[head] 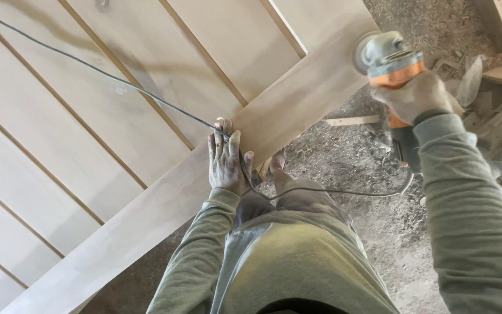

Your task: The person uses a handheld power sander to smooth the surface of a wooden door panel, moving the sander along the panels and frames by hand.

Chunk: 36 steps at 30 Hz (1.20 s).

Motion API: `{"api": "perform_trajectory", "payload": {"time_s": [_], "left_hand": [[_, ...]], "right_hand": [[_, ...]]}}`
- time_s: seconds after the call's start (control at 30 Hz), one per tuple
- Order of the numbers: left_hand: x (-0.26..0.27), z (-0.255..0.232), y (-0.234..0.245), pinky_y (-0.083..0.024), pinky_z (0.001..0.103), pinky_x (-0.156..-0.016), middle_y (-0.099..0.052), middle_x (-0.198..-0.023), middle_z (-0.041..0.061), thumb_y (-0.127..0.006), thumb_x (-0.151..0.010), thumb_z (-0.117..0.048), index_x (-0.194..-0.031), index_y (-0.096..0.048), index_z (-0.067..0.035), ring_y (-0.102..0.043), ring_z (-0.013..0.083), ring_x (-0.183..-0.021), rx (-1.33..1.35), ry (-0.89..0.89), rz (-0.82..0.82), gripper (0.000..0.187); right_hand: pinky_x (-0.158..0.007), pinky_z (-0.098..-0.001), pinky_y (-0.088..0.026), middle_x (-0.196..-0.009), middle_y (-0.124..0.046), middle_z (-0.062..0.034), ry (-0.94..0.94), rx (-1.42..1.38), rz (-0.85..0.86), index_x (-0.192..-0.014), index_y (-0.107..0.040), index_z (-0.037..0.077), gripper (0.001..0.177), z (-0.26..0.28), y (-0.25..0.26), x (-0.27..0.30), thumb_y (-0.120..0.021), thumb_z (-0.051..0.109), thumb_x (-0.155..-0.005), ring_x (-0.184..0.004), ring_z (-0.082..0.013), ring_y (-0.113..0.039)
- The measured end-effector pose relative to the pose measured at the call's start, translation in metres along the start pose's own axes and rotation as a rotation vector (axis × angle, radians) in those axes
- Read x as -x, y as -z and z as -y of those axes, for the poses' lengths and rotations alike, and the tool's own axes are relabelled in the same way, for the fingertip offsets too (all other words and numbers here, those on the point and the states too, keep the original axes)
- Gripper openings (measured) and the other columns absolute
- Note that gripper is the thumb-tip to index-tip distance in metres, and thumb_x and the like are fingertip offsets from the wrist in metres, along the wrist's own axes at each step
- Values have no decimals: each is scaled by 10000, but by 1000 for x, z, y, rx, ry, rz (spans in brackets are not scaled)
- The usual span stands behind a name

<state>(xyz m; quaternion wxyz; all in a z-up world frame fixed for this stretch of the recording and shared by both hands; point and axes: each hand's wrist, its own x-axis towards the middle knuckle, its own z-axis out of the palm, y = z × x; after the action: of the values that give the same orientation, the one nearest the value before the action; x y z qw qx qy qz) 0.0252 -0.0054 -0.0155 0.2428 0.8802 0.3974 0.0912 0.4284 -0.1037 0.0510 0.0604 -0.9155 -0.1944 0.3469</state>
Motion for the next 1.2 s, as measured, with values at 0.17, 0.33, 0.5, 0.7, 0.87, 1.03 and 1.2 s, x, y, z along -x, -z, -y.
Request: {"api": "perform_trajectory", "payload": {"time_s": [0.17, 0.33, 0.5, 0.7, 0.87, 1.03, 1.2], "left_hand": [[-1, -1, 1, -212, 609, -1260, -553, -1432, 279, -388, -1096, -463, -1427, -449, -15, -362, 509, -1474, 17, -32, -53, 560], [0, -1, 6, -206, 607, -1269, -477, -1516, 287, -325, -1102, -501, -1440, -456, -15, -337, 512, -1491, 102, -2, -83, 606], [10, 1, 9, -186, 612, -1291, -368, -1644, 280, -254, -1120, -565, -1431, -461, -11, -285, 508, -1549, 248, 1, -233, 669], [14, 11, 1, -187, 604, -1316, -420, -1620, 249, -264, -1109, -586, -1442, -484, -19, -330, 461, -1567, 323, 43, -428, 693], [13, 11, 1, -208, 589, -1320, -415, -1626, 260, -271, -1117, -588, -1458, -469, -3, -310, 460, -1576, 373, 96, -494, 706], [12, 12, 1, -208, 591, -1313, -432, -1617, 245, -286, -1121, -558, -1478, -455, -14, -316, 462, -1570, 323, 76, -453, 672], [9, 12, -1, -211, 590, -1303, -428, -1617, 241, -295, -1118, -548, -1481, -454, -18, -321, 470, -1561, 264, 59, -380, 662]], "right_hand": [[-761, -408, -628, -973, -740, -123, 83, 88, 56, -1181, -678, 42, 487, 19, -26, 24, -837, 361, -850, -785, -238, -717], [-774, -390, -620, -983, -739, -120, 148, 94, 63, -1184, -683, 56, 507, 40, -41, 49, -856, 366, -822, -788, -220, -716], [-747, -389, -626, -970, -736, -117, 147, 139, 90, -1212, -643, 48, 600, 59, -63, 74, -882, 362, -760, -771, -216, -725], [-683, -376, -636, -889, -732, -106, 340, 251, 153, -1151, -635, 40, 522, 71, -97, 105, -843, 372, -806, -711, -205, -717], [-646, -337, -626, -843, -730, -85, 552, 270, 230, -1090, -652, 46, 564, 63, -125, 128, -859, 421, -723, -622, -186, -682], [-565, -329, -616, -832, -715, -92, 442, 407, 272, -1153, -622, 46, 551, 37, -95, 115, -785, 467, -837, -599, -172, -671], [-650, -362, -629, -888, -722, -117, 199, 325, 198, -1180, -620, 17, 579, 6, -42, 78, -824, 422, -820, -707, -217, -703]]}}
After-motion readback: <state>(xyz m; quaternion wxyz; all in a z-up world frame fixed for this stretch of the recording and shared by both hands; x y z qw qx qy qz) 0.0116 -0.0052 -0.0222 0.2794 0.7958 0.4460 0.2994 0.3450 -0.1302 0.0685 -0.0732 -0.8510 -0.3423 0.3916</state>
